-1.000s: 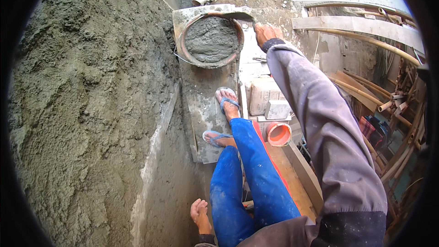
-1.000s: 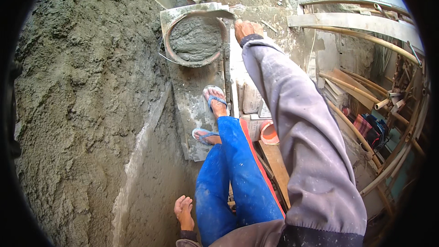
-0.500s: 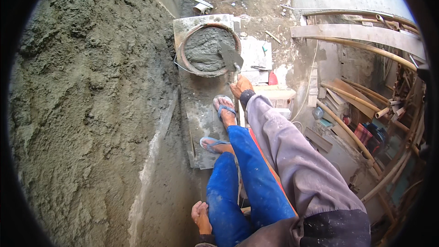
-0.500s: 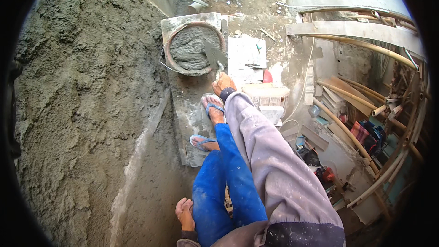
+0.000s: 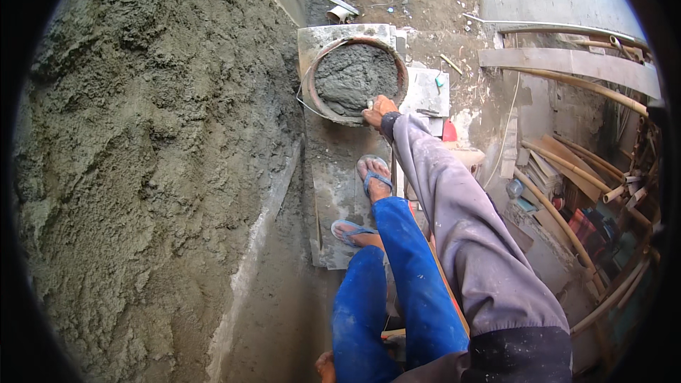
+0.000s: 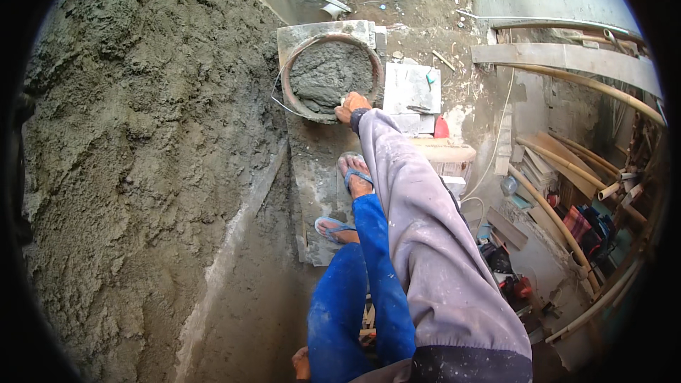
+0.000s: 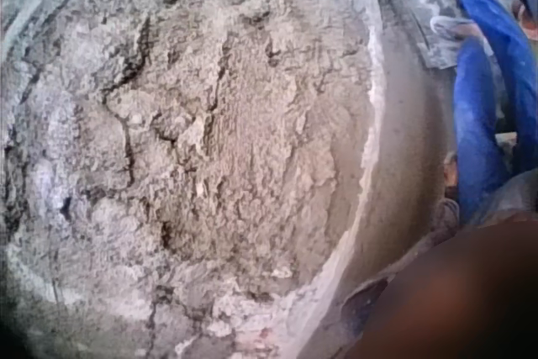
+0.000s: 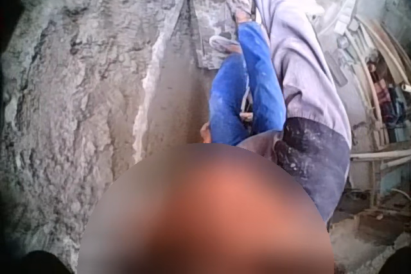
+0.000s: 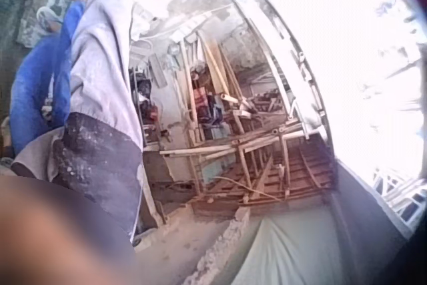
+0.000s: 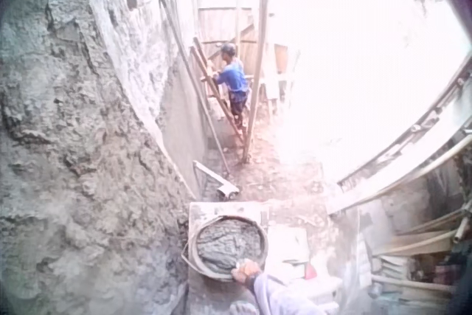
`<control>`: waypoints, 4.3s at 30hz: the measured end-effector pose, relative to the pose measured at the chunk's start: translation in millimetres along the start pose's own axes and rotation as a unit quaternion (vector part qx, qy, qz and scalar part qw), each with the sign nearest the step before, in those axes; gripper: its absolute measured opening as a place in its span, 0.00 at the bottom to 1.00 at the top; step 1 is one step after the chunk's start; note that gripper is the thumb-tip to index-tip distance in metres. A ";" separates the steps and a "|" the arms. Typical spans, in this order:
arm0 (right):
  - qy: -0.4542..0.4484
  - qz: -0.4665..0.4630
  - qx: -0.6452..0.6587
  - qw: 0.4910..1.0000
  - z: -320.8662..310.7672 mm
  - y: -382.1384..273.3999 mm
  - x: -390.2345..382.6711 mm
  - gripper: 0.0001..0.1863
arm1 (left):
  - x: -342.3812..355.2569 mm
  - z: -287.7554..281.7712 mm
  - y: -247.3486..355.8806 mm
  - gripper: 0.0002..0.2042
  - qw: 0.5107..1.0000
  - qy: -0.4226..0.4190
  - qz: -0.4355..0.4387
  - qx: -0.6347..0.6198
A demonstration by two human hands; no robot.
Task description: The person scoops wet cement from a bucket using a trowel and applies it to a vertical wall, smoothing the surface. The person repeatedly refills the trowel and continues plastering the wall section.
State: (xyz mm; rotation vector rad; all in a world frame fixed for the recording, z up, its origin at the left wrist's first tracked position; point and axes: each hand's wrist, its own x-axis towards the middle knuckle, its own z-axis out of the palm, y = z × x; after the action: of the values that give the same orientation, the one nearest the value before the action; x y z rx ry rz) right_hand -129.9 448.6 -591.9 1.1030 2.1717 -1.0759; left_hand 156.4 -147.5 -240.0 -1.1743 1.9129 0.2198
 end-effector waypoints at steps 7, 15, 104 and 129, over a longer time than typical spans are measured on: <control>0.011 -0.040 0.119 0.992 -3.2 34.7 -38.7 0.21 | 12.2 -8.9 -16.3 0.15 0.993 -0.058 0.089 0.059; 0.103 -0.104 0.040 0.988 -21.2 4.0 -79.4 0.29 | 20.2 -42.0 -16.2 0.17 0.927 -0.070 0.350 0.112; -0.030 0.076 -0.084 0.993 -74.1 9.9 -37.2 0.25 | -127.4 -33.3 59.1 0.06 0.994 0.034 0.104 0.025; -0.038 -0.119 0.604 0.787 -253.3 -200.3 -328.4 0.08 | -144.7 -81.2 158.5 0.06 0.943 0.012 0.327 -0.063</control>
State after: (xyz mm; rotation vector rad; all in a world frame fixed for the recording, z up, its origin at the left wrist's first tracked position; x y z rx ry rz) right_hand -124.9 432.6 -131.7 1.1564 1.4031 -2.7391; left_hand 11.0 -11.9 -125.5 -0.5764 2.2842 0.6921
